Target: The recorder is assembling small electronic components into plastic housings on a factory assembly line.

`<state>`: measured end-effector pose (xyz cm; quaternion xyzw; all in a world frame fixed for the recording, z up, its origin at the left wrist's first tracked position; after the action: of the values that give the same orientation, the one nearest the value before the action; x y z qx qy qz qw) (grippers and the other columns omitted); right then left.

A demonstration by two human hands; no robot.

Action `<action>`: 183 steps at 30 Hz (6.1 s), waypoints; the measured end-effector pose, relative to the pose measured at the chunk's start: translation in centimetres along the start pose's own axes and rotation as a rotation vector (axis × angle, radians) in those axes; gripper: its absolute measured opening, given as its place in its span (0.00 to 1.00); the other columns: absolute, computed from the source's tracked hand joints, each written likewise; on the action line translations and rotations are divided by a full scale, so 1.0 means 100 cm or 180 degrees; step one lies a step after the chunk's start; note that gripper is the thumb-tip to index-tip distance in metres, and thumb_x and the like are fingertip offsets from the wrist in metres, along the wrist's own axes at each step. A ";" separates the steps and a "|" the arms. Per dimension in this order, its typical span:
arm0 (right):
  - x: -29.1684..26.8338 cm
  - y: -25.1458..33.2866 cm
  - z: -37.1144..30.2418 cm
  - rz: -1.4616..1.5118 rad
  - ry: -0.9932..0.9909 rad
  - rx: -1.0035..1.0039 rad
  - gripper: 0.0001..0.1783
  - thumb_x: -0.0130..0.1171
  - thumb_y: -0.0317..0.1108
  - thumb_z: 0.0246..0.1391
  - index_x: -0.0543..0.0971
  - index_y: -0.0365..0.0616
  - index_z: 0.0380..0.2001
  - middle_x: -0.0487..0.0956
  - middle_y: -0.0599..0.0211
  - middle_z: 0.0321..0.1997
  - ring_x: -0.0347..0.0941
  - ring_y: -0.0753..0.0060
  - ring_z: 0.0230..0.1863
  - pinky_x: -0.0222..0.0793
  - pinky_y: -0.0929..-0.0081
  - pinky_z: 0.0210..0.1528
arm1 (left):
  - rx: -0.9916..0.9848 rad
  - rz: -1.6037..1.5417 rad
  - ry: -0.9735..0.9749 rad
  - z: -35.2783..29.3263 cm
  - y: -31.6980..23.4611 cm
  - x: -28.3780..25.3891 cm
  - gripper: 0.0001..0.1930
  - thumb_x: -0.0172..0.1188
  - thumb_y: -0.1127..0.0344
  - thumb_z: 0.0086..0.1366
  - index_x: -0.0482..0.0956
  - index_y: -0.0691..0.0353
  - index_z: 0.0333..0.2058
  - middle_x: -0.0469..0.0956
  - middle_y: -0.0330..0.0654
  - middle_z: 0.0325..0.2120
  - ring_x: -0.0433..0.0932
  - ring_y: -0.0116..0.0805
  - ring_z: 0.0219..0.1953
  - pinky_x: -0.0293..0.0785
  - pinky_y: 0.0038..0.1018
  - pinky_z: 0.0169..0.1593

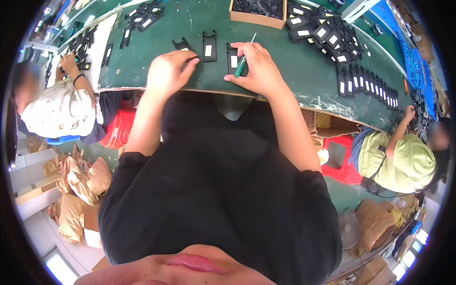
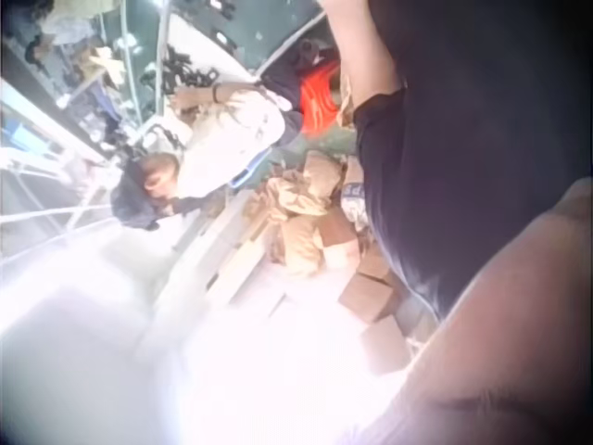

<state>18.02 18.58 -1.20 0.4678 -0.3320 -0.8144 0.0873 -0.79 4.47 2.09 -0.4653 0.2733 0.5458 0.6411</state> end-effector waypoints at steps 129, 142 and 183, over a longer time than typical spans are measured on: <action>0.037 0.001 0.051 0.0274 0.0182 -0.0150 0.36 0.82 0.44 0.40 0.74 0.40 0.47 0.81 0.54 0.51 0.75 0.49 0.57 0.72 0.57 0.60 | 0.1356 0.0521 0.2582 0.072 -0.025 0.039 0.10 0.67 0.62 0.57 0.84 0.62 0.34 0.84 0.50 0.32 0.85 0.50 0.35 0.82 0.46 0.40; -0.005 0.002 -0.013 -0.0218 -0.0169 -0.0339 0.33 0.81 0.38 0.40 0.63 0.46 0.37 0.83 0.56 0.58 0.69 0.44 0.69 0.65 0.51 0.67 | -0.0211 -0.1643 0.0725 0.048 0.020 0.021 0.02 0.58 0.72 0.67 0.76 0.63 0.36 0.70 0.31 0.18 0.65 0.19 0.22 0.64 0.26 0.26; 0.022 0.057 0.041 0.0769 -0.0135 -0.0643 0.32 0.63 0.23 0.43 0.75 0.43 0.57 0.81 0.56 0.57 0.78 0.53 0.56 0.72 0.60 0.61 | -0.1538 -0.8075 0.0404 -0.049 0.069 0.000 0.08 0.50 0.70 0.74 0.73 0.68 0.45 0.64 0.38 0.26 0.60 0.25 0.20 0.57 0.20 0.15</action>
<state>12.48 15.15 2.20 0.3959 -0.3041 -0.8370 0.2241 -6.63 -0.07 -2.01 -0.5265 -0.4318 -0.4279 0.5943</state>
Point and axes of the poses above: each hand's wrist, its own z-axis towards the middle knuckle, its own x-axis out of the palm, y = z × x, the point moved 5 cm from there along z, towards the middle knuckle
